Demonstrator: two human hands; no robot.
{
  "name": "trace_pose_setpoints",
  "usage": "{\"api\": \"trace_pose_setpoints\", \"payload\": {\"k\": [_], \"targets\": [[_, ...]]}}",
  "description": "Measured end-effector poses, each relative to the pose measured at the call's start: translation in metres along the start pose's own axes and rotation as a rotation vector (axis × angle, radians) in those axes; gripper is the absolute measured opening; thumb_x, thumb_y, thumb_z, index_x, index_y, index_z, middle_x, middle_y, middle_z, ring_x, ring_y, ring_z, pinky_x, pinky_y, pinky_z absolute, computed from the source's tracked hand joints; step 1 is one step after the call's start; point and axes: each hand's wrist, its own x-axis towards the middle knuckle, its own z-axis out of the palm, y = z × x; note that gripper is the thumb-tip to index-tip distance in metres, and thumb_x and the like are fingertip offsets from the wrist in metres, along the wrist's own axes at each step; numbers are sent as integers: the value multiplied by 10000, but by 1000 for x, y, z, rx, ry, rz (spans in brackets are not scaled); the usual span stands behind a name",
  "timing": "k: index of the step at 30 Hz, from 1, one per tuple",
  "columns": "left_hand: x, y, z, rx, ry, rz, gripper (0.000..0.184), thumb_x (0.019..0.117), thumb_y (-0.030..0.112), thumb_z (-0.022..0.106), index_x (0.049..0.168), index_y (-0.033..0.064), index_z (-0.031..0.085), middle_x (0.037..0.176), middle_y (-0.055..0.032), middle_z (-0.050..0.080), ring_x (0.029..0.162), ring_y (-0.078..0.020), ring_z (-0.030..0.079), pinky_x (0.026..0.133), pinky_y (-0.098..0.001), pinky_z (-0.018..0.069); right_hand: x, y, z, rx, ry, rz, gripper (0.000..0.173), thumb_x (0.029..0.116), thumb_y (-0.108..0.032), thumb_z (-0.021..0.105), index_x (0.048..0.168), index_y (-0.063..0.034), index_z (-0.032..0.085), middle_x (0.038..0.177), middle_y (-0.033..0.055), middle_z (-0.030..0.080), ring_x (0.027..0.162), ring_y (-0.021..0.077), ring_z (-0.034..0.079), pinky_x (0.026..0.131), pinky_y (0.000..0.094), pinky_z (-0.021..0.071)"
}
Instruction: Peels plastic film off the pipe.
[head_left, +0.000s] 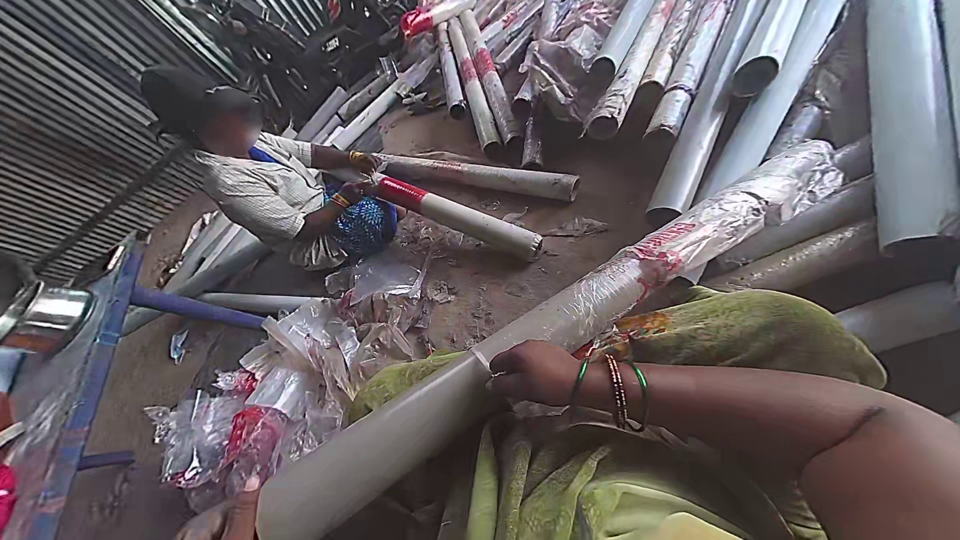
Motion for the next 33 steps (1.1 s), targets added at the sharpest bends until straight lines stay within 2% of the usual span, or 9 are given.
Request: {"api": "trace_pose_setpoints", "payload": {"k": [2, 5, 8, 10, 12, 14, 16, 22, 33], "targets": [[-4, 5, -2, -98, 138, 157, 459, 1042, 289, 561, 1188, -136, 658, 1256, -361, 607, 1208, -428, 590, 1069, -498, 438, 2, 0, -2, 14, 15, 0, 340, 1072, -246, 520, 1109, 56, 672, 979, 232, 662, 925, 359, 624, 834, 571, 447], [-19, 43, 13, -251, 248, 595, 396, 1023, 208, 553, 1077, -166, 673, 1128, -367, 657, 1144, -445, 614, 1042, -470, 457, 7, 2, -5, 25, 10, -17, 337, 1069, -241, 526, 1088, 62, 671, 927, 215, 647, 864, 333, 602, 803, 552, 441], [-40, 100, 52, -286, 59, 843, 438, 1031, 339, 513, 1096, -35, 731, 1149, -223, 712, 1139, -379, 657, 1003, -531, 496, 10, 2, -9, 40, -3, 6, 324, 1072, -235, 526, 1113, 48, 678, 940, 191, 651, 855, 286, 593, 809, 511, 447], [-48, 132, 83, -242, -68, 923, 412, 1029, 337, 518, 1145, 5, 734, 1183, -200, 709, 1143, -393, 663, 991, -585, 496, 12, 4, -16, 42, 0, 33, 299, 1072, -225, 527, 1095, 33, 677, 909, 154, 631, 814, 239, 559, 777, 468, 436], [-50, 154, 107, -144, -156, 922, 381, 1030, 298, 542, 1187, 0, 719, 1190, -221, 700, 1140, -428, 659, 987, -607, 489, 12, 10, -24, 8, -5, 61, 288, 1071, -229, 528, 1044, 22, 666, 865, 132, 601, 794, 231, 541, 747, 461, 420], [-50, 166, 124, -31, -181, 872, 374, 1042, 293, 537, 1218, 10, 709, 1205, -222, 697, 1149, -433, 657, 983, -600, 490, 11, 19, -34, -43, -34, 84, 310, 1078, -246, 518, 1067, 25, 670, 903, 166, 621, 857, 284, 579, 778, 508, 433], [-50, 169, 133, 38, -124, 863, 388, 1042, 301, 513, 1202, 17, 723, 1191, -216, 712, 1122, -426, 678, 958, -586, 507, 12, 29, -41, -90, -65, 76, 331, 1083, -258, 514, 1090, 27, 682, 939, 197, 647, 906, 327, 614, 805, 543, 449], [-47, 167, 136, 20, -43, 873, 377, 1035, 284, 507, 1132, 8, 745, 1100, -199, 743, 1030, -398, 721, 898, -575, 542, 11, 43, -58, -149, -152, 46, 313, 1080, -252, 524, 1080, 13, 690, 921, 180, 650, 891, 313, 616, 786, 527, 447], [-43, 168, 137, 13, -84, 840, 381, 1036, 296, 511, 1114, 6, 745, 1080, -201, 746, 1021, -410, 718, 879, -574, 542, -18, 69, -86, -242, -109, 71, 295, 1063, -286, 568, 938, -61, 713, 702, 66, 584, 680, 209, 555, 651, 449, 413]]}}
